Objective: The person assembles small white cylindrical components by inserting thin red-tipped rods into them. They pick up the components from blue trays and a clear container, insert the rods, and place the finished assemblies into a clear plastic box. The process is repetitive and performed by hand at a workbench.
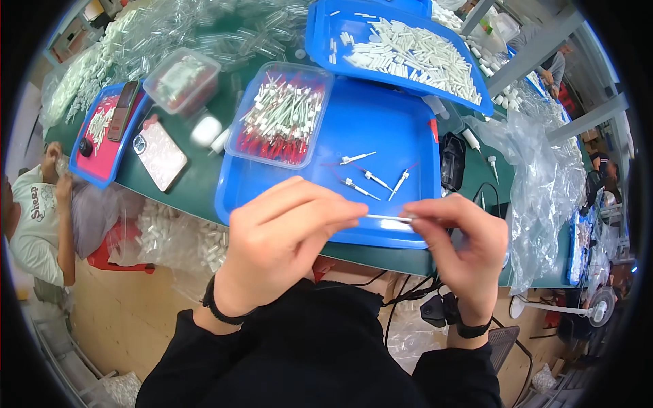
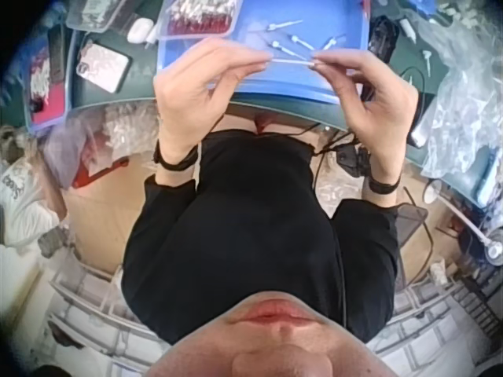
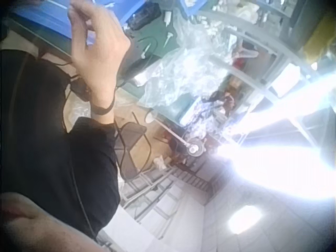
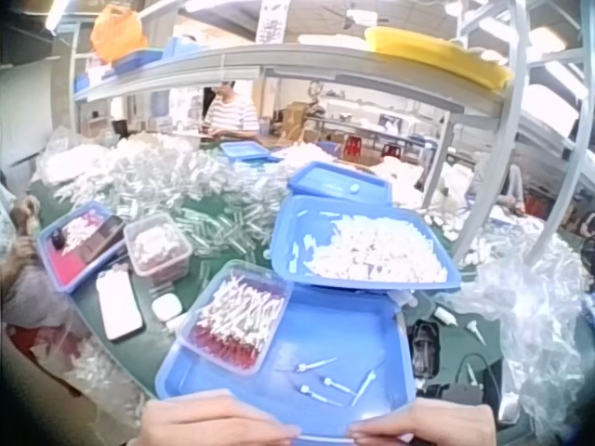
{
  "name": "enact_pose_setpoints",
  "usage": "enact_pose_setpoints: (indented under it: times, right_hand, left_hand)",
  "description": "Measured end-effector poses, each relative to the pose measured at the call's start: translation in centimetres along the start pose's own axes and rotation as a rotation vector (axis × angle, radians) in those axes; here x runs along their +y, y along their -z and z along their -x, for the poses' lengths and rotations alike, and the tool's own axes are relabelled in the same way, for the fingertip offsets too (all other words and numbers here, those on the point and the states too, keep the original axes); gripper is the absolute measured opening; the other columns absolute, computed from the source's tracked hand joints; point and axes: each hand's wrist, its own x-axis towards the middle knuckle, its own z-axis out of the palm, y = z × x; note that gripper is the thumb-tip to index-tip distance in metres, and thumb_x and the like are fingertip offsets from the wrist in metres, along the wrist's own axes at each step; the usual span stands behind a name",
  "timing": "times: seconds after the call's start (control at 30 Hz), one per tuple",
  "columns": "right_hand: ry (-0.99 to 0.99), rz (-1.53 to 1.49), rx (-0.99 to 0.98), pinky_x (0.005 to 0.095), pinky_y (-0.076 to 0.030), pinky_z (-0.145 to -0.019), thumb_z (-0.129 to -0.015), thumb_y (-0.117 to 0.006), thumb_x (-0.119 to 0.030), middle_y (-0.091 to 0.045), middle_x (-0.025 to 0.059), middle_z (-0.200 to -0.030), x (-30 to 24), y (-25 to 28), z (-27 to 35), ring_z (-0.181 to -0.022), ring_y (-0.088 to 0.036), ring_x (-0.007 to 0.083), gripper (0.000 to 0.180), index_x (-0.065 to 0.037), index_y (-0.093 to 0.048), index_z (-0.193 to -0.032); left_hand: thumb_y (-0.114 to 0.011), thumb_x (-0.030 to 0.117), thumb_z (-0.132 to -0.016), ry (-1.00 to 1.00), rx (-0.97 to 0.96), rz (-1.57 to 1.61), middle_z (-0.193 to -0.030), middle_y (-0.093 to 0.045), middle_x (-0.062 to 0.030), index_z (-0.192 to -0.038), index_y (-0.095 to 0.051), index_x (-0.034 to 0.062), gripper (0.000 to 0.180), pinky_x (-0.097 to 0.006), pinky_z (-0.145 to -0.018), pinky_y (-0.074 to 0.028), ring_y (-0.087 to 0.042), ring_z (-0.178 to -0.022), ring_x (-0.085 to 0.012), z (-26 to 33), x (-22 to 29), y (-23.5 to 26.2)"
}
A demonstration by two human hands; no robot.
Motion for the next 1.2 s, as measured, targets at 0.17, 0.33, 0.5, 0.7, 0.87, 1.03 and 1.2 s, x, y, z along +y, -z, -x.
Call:
enact_pose_setpoints:
  times: [0.17, 0.33, 0.5, 0.7, 0.87, 1.03, 1.2]
  right_hand:
    - [-0.017, -0.120, -0.008, 0.0249, -0.050, -0.058, -0.074, -0.072, 0.005, -0.070, 0.0069, -0.078, 0.3, 0.1, 0.1, -0.064, -0.065, 0.0144, 0.017, -0.003, -0.072, -0.088]
    - [-0.023, -0.134, -0.020, 0.0242, -0.050, -0.057, -0.072, -0.072, 0.006, -0.070, 0.0070, -0.077, 0.3, 0.4, 0.2, -0.063, -0.064, 0.0138, 0.018, -0.003, -0.073, -0.088]
    - [-0.079, -0.190, 0.021, 0.0240, -0.049, -0.057, -0.072, -0.071, 0.007, -0.070, 0.0077, -0.077, 0.5, 0.4, 0.7, -0.063, -0.064, 0.0149, 0.018, -0.002, -0.073, -0.087]
    - [0.124, 0.040, 0.010, 0.0260, -0.048, -0.056, -0.071, -0.072, 0.005, -0.069, 0.0075, -0.076, 0.6, -0.1, 0.2, -0.063, -0.064, 0.0178, 0.016, -0.002, -0.071, -0.086]
    - [0.212, 0.170, 0.050, 0.0272, -0.048, -0.053, -0.070, -0.073, 0.003, -0.067, 0.0068, -0.073, 0.3, -0.9, 0.3, -0.061, -0.063, 0.0195, 0.016, -0.002, -0.066, -0.084]
    - [0.307, 0.132, 0.090, 0.0283, -0.047, -0.051, -0.070, -0.074, 0.003, -0.066, 0.0064, -0.072, 1.0, -1.8, 0.5, -0.060, -0.062, 0.0196, 0.017, -0.001, -0.065, -0.084]
    - [0.317, 0.069, 0.073, 0.0286, -0.047, -0.051, -0.068, -0.075, 0.002, -0.065, 0.0064, -0.074, 1.5, -2.1, 0.7, -0.061, -0.062, 0.0198, 0.025, 0.000, -0.066, -0.091]
  left_hand:
    - [-0.068, -0.012, -0.068, 0.008, -0.014, -0.002, -0.076, -0.067, -0.0093, -0.090, -0.072, 0.0014, 0.025, -0.026, -0.056, -0.047, -0.063, -0.064, -0.0182, -0.1, 0.2, -0.1]
    - [-0.068, -0.013, -0.067, -0.032, -0.006, -0.012, -0.078, -0.067, -0.0095, -0.090, -0.072, 0.0016, 0.027, -0.026, -0.055, -0.046, -0.062, -0.064, -0.0180, -0.2, 0.1, -0.5]
    - [-0.068, -0.012, -0.066, -0.026, 0.005, -0.012, -0.078, -0.067, -0.0093, -0.090, -0.072, 0.0016, 0.028, -0.026, -0.055, -0.046, -0.062, -0.064, -0.0180, 0.0, -0.2, -0.7]
    - [-0.068, -0.013, -0.067, -0.061, -0.022, 0.000, -0.080, -0.068, -0.0094, -0.091, -0.071, 0.0000, 0.028, -0.027, -0.057, -0.049, -0.064, -0.067, -0.0188, 0.0, -0.2, -1.7]
    - [-0.068, -0.013, -0.071, 0.063, -0.018, 0.165, -0.084, -0.070, -0.0114, -0.093, -0.069, -0.0026, 0.024, -0.027, -0.063, -0.054, -0.067, -0.072, -0.0208, 0.0, -0.2, -2.6]
    - [-0.067, -0.015, -0.071, 0.072, -0.048, 0.192, -0.083, -0.070, -0.0123, -0.090, -0.068, -0.0028, 0.023, -0.027, -0.063, -0.054, -0.068, -0.071, -0.0207, 0.0, -0.7, -2.2]
    - [-0.069, -0.015, -0.069, 0.036, -0.077, 0.148, -0.079, -0.070, -0.0110, -0.088, -0.068, -0.0016, 0.023, -0.027, -0.061, -0.052, -0.068, -0.070, -0.0208, 0.1, -0.7, -2.1]
